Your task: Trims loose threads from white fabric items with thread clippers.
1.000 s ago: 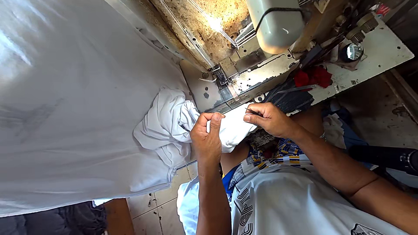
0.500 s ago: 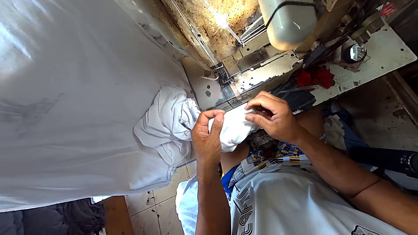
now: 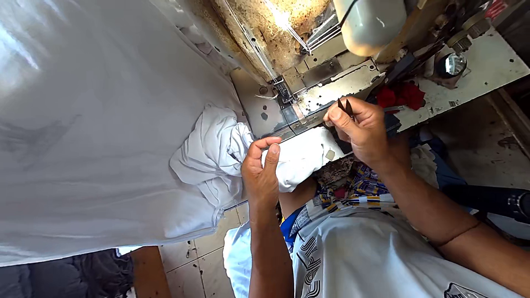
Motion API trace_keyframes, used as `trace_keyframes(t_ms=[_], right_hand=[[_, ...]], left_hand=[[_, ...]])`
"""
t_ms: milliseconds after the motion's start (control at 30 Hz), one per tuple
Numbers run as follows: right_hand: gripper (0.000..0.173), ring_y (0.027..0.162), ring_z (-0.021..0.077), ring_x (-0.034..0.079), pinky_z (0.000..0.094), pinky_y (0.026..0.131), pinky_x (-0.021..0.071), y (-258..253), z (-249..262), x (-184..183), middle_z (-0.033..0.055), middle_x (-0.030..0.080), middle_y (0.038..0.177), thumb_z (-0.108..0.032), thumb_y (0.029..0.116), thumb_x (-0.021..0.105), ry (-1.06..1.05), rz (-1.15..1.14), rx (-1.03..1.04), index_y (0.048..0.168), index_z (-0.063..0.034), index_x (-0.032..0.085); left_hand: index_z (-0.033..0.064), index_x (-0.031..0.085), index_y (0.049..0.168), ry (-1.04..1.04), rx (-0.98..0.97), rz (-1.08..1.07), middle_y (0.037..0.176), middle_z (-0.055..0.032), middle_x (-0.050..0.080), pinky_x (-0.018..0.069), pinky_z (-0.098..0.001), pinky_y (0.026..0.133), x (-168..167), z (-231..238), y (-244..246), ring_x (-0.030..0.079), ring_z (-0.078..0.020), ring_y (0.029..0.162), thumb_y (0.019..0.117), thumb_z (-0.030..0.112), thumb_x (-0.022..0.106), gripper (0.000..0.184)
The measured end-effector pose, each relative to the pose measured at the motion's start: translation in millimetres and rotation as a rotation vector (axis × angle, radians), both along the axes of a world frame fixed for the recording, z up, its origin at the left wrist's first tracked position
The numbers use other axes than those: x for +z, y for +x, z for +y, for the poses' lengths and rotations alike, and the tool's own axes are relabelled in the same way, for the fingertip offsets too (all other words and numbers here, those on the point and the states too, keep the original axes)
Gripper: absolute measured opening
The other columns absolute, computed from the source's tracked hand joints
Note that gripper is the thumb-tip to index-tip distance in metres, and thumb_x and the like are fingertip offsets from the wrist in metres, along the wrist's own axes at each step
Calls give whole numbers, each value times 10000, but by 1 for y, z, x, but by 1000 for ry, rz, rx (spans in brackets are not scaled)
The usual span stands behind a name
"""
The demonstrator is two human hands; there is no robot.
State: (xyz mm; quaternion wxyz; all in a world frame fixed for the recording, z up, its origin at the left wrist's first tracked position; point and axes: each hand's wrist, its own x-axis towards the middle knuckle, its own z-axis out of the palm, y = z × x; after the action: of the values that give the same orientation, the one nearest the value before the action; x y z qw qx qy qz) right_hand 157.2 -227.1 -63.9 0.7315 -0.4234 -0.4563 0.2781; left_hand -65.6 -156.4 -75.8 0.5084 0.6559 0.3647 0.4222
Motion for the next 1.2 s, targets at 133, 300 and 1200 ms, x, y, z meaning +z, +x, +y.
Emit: trace_keyframes(t_ms=[133,300,1200], right_hand=[[157,893,136,685,265,749,607,9,-12,-6,105,710,1089,-5,965,660,-144,-248,52,1095,28,741],[283,959,122,714,289,831,630,-1,-17,-14,65,737,1130,-67,967,691,-312,-299,262,1245,-16,709],[211,539,105,545,242,479,443,-3,-9,-26,59,601,648,-116,1008,649,-419,-164,317,834,1,680]], left_hand=[[88,683,1202,-13,-9,-37,1121,-40,694,585,-310,797,-1,0,-1,672,-149,959,1061,174,550,211],[80,673,1208,-24,-28,-51,1094,-46,691,587,-303,766,0,0,0,672,-147,919,1065,174,541,217],[78,731,1096,38,153,36,1059,-48,733,607,-322,788,4,4,-6,704,-167,945,968,118,714,136]])
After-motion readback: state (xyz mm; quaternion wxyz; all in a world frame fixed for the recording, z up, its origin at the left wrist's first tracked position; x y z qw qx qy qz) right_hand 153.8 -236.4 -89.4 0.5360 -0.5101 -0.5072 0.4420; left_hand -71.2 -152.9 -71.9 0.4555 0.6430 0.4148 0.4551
